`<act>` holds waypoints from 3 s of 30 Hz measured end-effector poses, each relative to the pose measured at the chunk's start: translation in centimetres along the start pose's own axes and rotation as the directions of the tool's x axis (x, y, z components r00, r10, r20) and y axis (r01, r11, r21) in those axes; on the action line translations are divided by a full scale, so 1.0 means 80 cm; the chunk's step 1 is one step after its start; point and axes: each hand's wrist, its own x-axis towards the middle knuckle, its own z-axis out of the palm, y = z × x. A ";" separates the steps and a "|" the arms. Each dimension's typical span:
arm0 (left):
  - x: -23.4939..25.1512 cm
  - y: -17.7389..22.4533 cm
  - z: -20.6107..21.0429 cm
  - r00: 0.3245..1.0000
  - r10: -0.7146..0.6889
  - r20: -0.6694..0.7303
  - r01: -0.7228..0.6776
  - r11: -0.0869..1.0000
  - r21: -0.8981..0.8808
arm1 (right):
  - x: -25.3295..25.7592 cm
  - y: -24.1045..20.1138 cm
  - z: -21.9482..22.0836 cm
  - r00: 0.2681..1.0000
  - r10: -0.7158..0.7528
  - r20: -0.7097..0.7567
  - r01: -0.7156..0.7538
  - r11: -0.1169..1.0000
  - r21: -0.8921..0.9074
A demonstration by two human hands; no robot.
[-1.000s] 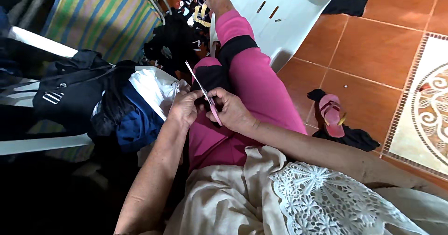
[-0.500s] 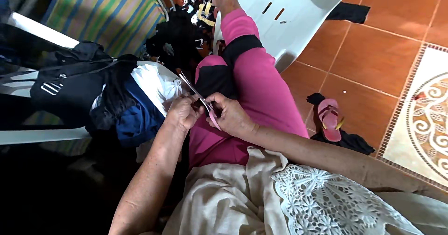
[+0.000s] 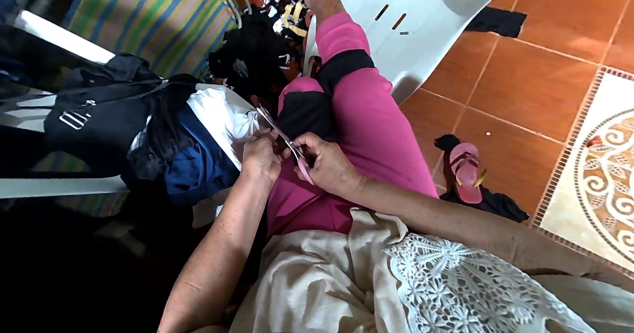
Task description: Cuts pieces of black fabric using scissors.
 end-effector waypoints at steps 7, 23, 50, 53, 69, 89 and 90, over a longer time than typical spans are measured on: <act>-0.010 0.010 -0.002 0.989 -0.123 0.083 0.119 0.991 0.054 | -0.005 0.004 0.004 0.997 -0.079 -0.019 0.078 0.995 -0.067; -0.008 0.000 0.001 0.997 -0.035 0.069 0.036 0.999 -0.014 | -0.034 0.022 -0.028 0.994 0.059 0.088 -0.070 0.990 0.125; 0.005 -0.005 -0.014 0.999 -0.031 0.022 0.030 0.999 0.034 | -0.053 0.033 -0.072 0.928 0.199 0.314 -0.296 0.907 0.300; 0.007 -0.007 -0.015 0.998 -0.037 0.043 0.036 0.999 0.037 | -0.055 0.033 -0.076 0.927 0.199 0.318 -0.285 0.925 0.250; 0.001 -0.015 -0.013 0.998 0.038 0.051 -0.042 0.995 0.087 | -0.056 0.026 -0.088 0.863 0.292 0.412 -0.409 0.883 0.230; -0.010 -0.007 -0.009 0.996 0.063 0.060 -0.068 0.994 0.084 | -0.076 0.037 -0.114 0.918 0.189 0.349 -0.338 0.834 0.436; -0.011 -0.007 -0.010 0.996 0.063 0.057 -0.067 0.994 0.081 | -0.072 0.032 -0.107 0.905 0.199 0.375 -0.351 0.848 0.397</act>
